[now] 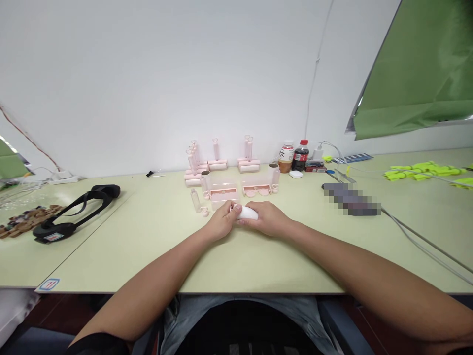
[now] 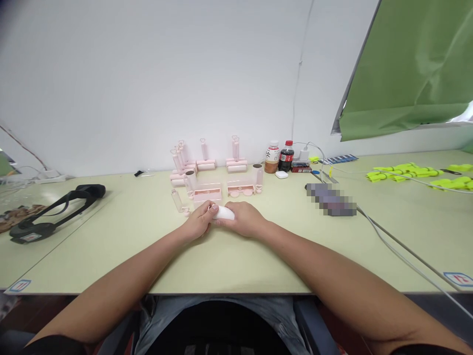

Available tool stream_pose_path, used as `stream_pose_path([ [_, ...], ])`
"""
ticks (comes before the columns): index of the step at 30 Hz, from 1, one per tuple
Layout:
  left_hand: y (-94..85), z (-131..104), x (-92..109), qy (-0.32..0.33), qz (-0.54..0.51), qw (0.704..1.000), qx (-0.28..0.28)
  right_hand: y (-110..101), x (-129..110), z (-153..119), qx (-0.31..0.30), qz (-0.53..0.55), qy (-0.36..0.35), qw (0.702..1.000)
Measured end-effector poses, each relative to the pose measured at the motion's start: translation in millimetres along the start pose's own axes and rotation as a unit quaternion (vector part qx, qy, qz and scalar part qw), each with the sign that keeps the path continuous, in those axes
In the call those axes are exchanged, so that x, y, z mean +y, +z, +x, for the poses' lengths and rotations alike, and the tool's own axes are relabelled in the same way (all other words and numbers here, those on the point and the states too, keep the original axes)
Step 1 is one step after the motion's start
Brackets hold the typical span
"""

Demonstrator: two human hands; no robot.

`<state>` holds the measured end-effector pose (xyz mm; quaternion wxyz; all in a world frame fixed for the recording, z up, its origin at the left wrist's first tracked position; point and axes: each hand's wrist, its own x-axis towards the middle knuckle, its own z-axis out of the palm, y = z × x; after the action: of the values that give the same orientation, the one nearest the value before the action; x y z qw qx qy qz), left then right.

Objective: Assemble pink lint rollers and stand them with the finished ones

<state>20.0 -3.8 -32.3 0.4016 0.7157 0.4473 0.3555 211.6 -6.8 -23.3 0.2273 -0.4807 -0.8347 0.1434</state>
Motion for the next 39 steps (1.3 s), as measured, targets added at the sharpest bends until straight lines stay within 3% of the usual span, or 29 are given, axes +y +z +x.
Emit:
stream_pose_path([
  [12,0.8,1,-1,0.016,0.022,1.0,0.012,0,-2,-1,0.001,0.005,0.008,1.0],
  [15,-1.0,2,0,0.028,0.063,0.997,0.037,0,-1,-1,-0.003,0.027,0.025,0.999],
  [17,-7.3,2,3,0.047,0.099,0.99,0.091,0,0,0,-0.01,0.049,0.047,0.998],
  [19,-19.9,4,7,0.069,0.133,0.973,0.178,0,1,1,-0.008,0.065,0.067,0.996],
  [22,-48.0,9,12,0.083,0.187,0.92,0.334,0,5,3,0.01,0.094,0.092,0.991],
  [24,-67.8,14,12,0.059,0.245,0.886,0.39,1,8,5,0.026,0.131,0.111,0.985],
  [27,-90.5,20,7,-0.061,0.284,0.892,0.347,3,14,9,0.068,0.203,0.133,0.968],
  [31,-104.3,22,-3,-0.187,0.213,0.934,0.217,3,18,13,0.114,0.342,0.129,0.924],
  [35,-109.1,19,-8,-0.193,0.169,0.957,0.139,1,18,15,0.134,0.43,0.15,0.88],
  [39,-110.0,21,-9,-0.123,0.259,0.937,0.201,0,13,14,0.123,0.487,0.155,0.851],
])
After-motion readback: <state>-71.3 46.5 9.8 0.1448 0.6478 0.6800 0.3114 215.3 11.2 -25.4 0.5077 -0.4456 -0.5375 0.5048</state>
